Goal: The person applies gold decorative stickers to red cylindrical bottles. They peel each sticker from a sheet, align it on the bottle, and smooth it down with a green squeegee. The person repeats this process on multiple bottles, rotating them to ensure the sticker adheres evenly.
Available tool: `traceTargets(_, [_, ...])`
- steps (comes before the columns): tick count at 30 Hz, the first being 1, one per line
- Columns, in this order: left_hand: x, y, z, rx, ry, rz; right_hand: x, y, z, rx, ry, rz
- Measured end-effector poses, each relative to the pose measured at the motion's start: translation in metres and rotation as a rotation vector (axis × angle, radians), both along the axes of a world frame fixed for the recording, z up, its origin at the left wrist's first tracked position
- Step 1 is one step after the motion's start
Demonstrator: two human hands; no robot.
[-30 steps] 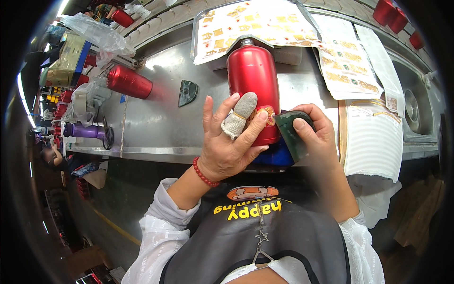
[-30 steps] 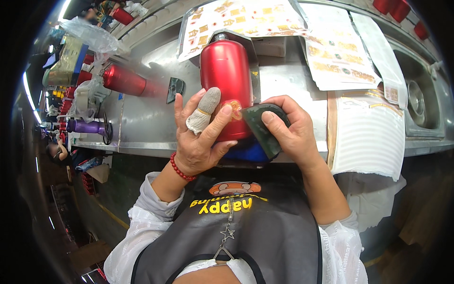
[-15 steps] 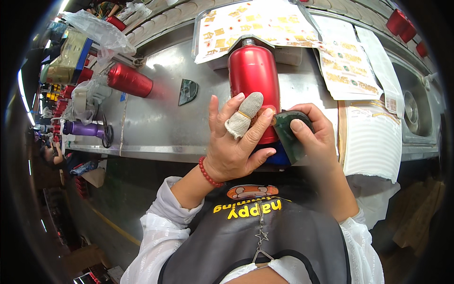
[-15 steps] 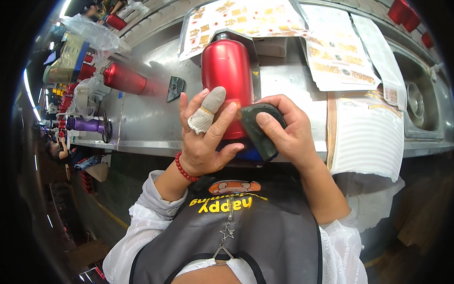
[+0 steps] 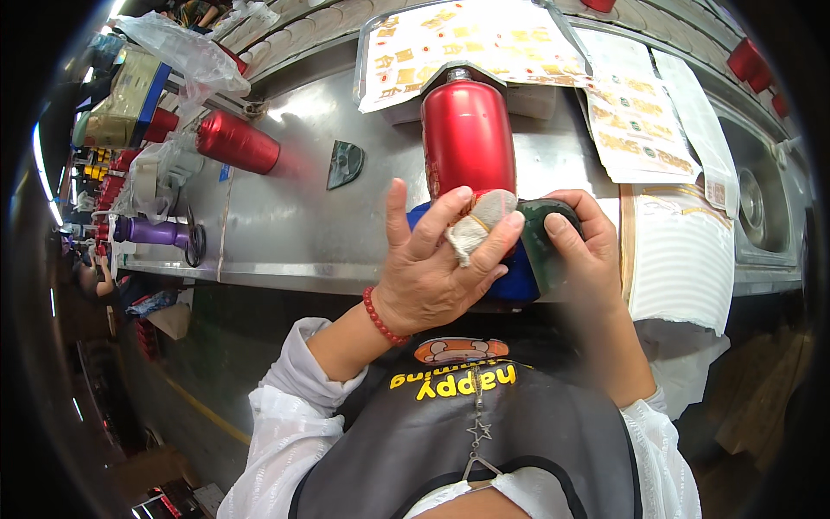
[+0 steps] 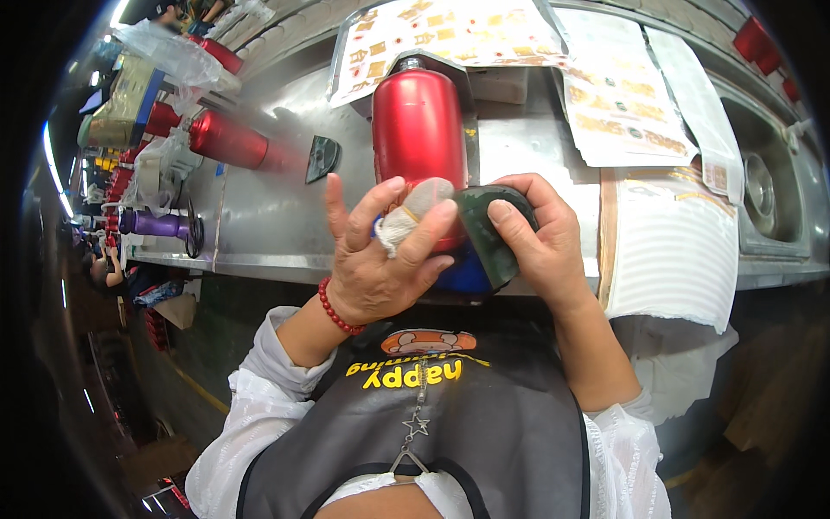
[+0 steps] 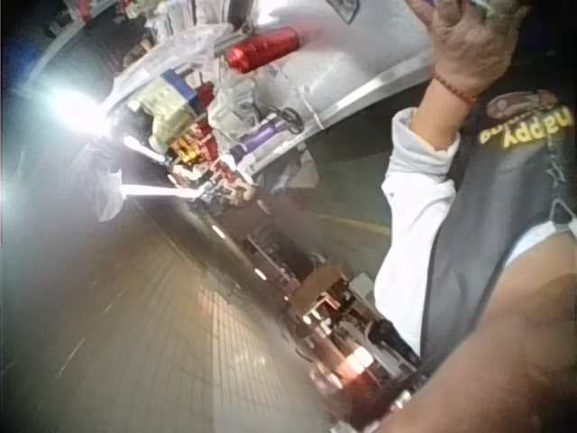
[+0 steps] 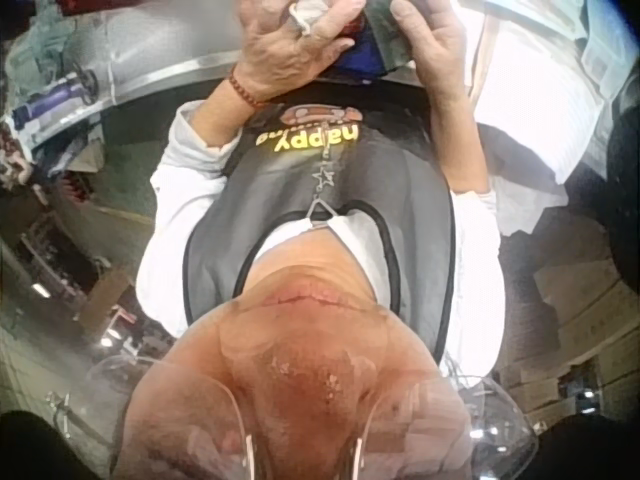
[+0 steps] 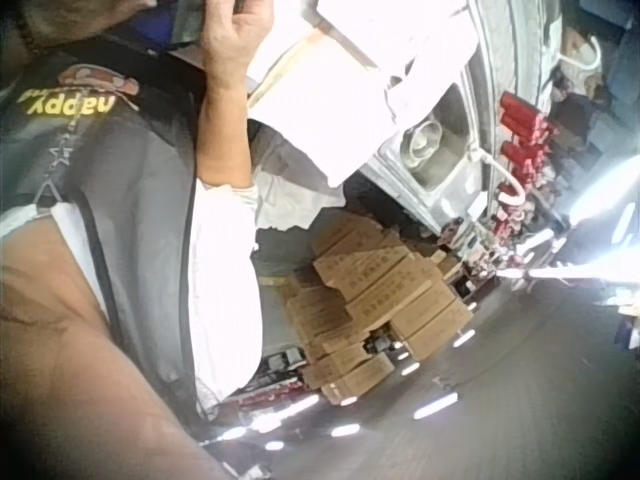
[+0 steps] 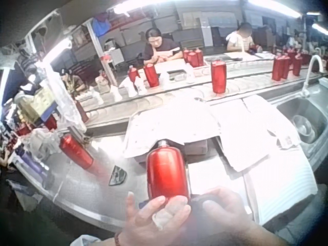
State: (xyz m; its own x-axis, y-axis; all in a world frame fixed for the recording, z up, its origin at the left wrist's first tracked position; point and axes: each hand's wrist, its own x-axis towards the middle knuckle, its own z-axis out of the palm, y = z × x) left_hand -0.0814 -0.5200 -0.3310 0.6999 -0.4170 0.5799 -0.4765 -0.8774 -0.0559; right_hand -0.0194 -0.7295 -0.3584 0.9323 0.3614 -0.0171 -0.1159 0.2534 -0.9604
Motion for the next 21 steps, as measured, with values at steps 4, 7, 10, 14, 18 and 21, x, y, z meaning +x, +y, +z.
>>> traceTargets(4, [0.006,-0.004,-0.001,0.075,-0.055,-0.062,0.000,-0.002,-0.003,0.024,0.002,-0.044])
traceTargets(7, [0.001,0.004,-0.004,-0.206,0.049,-0.177,-0.001,-0.003,0.002,0.023,0.011,-0.063])
traceTargets(10, [0.000,0.014,0.004,-0.407,0.142,-0.081,0.001,-0.004,0.000,-0.032,0.012,-0.028])
traceTargets(14, [0.008,0.021,0.000,-0.539,0.159,-0.043,0.001,-0.002,0.003,-0.035,-0.016,0.017])
traceTargets(18, [0.022,0.017,0.019,-0.498,0.236,-0.073,0.003,0.002,0.009,-0.066,-0.105,0.060])
traceTargets(21, [0.036,0.011,0.030,-0.399,0.277,-0.087,0.003,0.001,0.011,-0.089,-0.167,0.077])
